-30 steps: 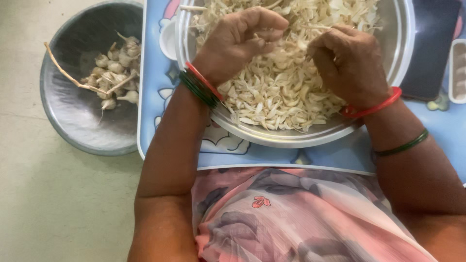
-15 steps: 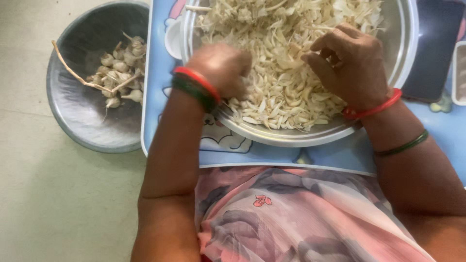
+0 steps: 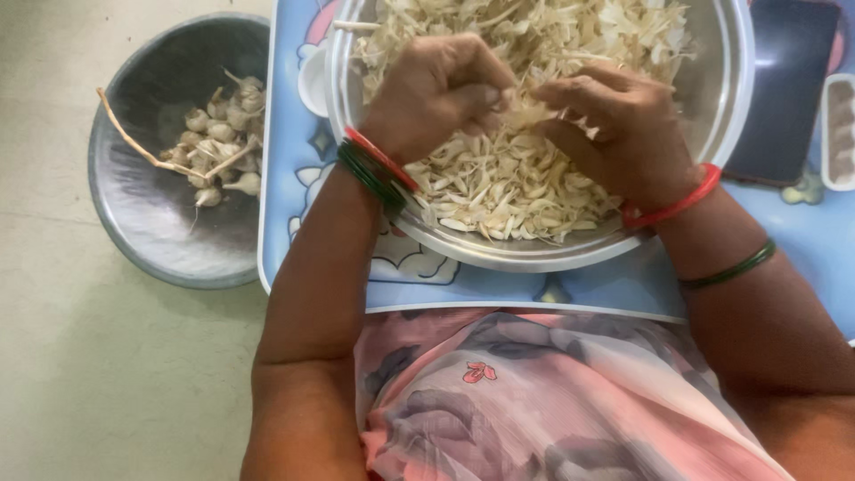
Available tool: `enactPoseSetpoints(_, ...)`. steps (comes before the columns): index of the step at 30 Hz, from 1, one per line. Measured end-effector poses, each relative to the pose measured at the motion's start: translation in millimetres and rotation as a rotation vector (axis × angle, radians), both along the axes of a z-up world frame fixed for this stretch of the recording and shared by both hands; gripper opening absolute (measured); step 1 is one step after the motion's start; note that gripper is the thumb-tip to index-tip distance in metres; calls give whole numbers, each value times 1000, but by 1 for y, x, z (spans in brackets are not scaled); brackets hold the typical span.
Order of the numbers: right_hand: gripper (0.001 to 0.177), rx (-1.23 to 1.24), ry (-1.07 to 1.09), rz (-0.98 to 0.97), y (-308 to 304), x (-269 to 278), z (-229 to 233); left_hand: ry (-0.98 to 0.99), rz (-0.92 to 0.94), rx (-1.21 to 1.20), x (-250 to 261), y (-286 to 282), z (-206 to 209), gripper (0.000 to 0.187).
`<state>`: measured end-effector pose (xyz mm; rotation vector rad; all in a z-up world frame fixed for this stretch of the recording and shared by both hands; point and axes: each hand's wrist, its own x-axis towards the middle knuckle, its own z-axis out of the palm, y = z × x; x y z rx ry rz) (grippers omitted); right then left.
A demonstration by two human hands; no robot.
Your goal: The person sits on the floor and peels garlic cloves by hand, removing outer skins and roots. The peeled cloves are placed into a metal bowl, while the skins accumulate in the same bowl. A second bowl containing unpeeled garlic is nearby.
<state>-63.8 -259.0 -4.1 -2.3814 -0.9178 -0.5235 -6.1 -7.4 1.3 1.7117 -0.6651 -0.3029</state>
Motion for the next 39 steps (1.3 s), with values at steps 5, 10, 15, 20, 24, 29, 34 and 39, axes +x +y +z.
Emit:
enactPoseSetpoints(5, 35, -243, -68, 84, 13, -2, 3, -214, 194, 501, 1, 8, 8, 5)
enactPoseSetpoints(10, 5, -173, 44, 34, 4, 3, -14, -300, 11, 814, -13, -14, -1, 18)
enactPoseSetpoints(15, 11, -197, 37, -94, -11, 12, -27, -399, 37, 741, 5, -17, -17, 11)
enactPoseSetpoints(20, 10, -15, -24, -117, -19, 7, -25, -215, 77, 158, 15, 2, -25, 18)
enactPoseSetpoints(24, 16, -33, -23, -95, -8, 3, -4, -199, 106, -54, 19, 6, -29, 33)
enactPoseSetpoints(29, 41, -299, -40, 275, 46, -23, 17, -227, 191, -221, 30, 6, -34, 31)
enactPoseSetpoints(34, 51, -639, 5, 322, 76, -30, 24, -56, 202, -219, 30, 2, -38, 17)
enactPoseSetpoints(39, 40, -812, -4, 304, 98, -10, 13, -78, 235, -102, 26, 1, -33, 13)
